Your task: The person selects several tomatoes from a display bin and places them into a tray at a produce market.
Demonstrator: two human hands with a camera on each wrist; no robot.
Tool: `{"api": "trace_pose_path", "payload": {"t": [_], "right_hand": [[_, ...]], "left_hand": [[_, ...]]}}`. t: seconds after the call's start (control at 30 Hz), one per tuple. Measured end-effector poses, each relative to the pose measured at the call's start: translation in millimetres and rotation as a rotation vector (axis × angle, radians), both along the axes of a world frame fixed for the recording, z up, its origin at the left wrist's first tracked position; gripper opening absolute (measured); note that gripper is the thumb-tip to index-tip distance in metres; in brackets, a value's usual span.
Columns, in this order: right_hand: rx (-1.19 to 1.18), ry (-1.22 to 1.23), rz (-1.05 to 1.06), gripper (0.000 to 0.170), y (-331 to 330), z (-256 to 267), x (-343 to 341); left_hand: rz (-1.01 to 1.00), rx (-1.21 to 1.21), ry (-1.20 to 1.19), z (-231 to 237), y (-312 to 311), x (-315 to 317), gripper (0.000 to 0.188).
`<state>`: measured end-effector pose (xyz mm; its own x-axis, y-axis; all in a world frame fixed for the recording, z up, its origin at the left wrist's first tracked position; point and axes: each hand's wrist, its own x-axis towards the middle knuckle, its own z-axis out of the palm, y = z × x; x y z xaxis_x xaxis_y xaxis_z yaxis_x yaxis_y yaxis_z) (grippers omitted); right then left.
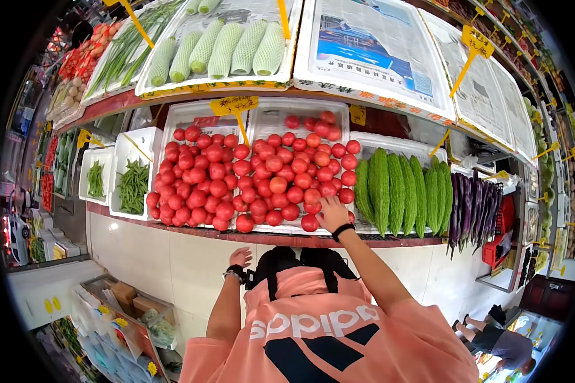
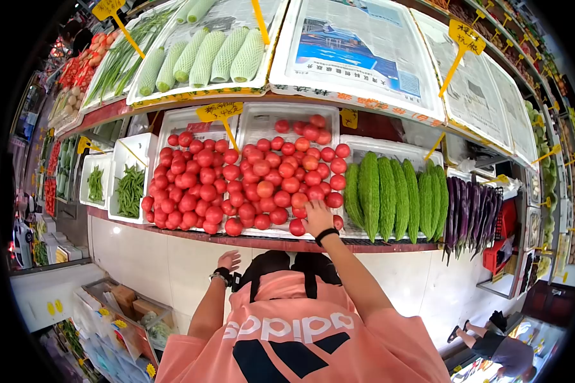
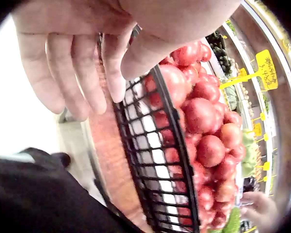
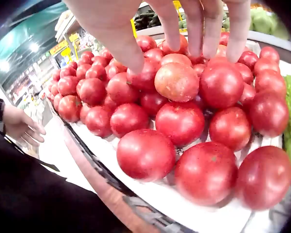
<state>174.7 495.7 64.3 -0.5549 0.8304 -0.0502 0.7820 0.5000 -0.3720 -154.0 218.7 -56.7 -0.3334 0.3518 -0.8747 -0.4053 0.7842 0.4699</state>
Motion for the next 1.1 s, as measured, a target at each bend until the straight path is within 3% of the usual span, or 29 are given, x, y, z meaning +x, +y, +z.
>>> {"api": "trace_pose_path", "payload": {"t": [0.1, 0.17, 0.23, 0.27, 0.3, 0.37, 0.5, 0.57, 0.67, 0.73, 0.83, 0.93, 1.1], "right_hand": [[0.028, -0.143, 0.008, 0.056, 16, -9, -26], [0.022, -0.225, 0.019, 0.057, 23, -28, -35], [0.042, -0.247, 0.002, 0.063, 27, -37, -41], [0.083, -0.241, 0.01, 0.064, 28, -41, -42], [0.125, -0.235, 0.026, 0.065, 29, -44, -42], [0.122, -0.239, 0.058, 0.066, 32, -52, -42], [0.137, -0.161, 0.021, 0.07, 25, -44, -44], [0.108, -0.062, 0.044, 0.069, 20, -32, -41], [-0.025, 0.024, 0.113, 0.065, 12, -29, -19], [-0.09, 0.09, 0.132, 0.054, 5, -33, 4], [-0.412, -0.028, -0.003, 0.042, -11, -24, 32], [-0.4, -0.093, 0.029, 0.032, -40, -38, 65], [-0.373, -0.039, -0.098, 0.036, -91, -57, 81]], "left_hand": [[-0.048, -0.156, 0.102, 8, -21, -11, 0.039], [0.123, -0.111, -0.072, 28, -25, -11, 0.04], [0.722, 0.064, -0.37, 45, -25, -15, 0.045], [0.891, 0.197, -0.439, 48, -26, -19, 0.047], [0.888, 0.295, -0.357, 48, -27, -17, 0.046], [0.668, 0.23, -0.149, 56, -20, -13, 0.045], [0.243, 0.024, -0.129, 41, -8, 12, 0.044], [0.362, -0.036, -0.256, 37, 3, 33, 0.043], [0.557, 0.125, -0.393, 29, 14, 51, 0.042], [0.471, 0.101, -0.396, 28, 24, 48, 0.042], [0.431, 0.092, -0.367, 17, 32, 39, 0.041], [0.421, 0.071, -0.381, 11, 44, 27, 0.038], [0.241, 0.038, -0.391, -14, 54, 19, 0.043]]}}
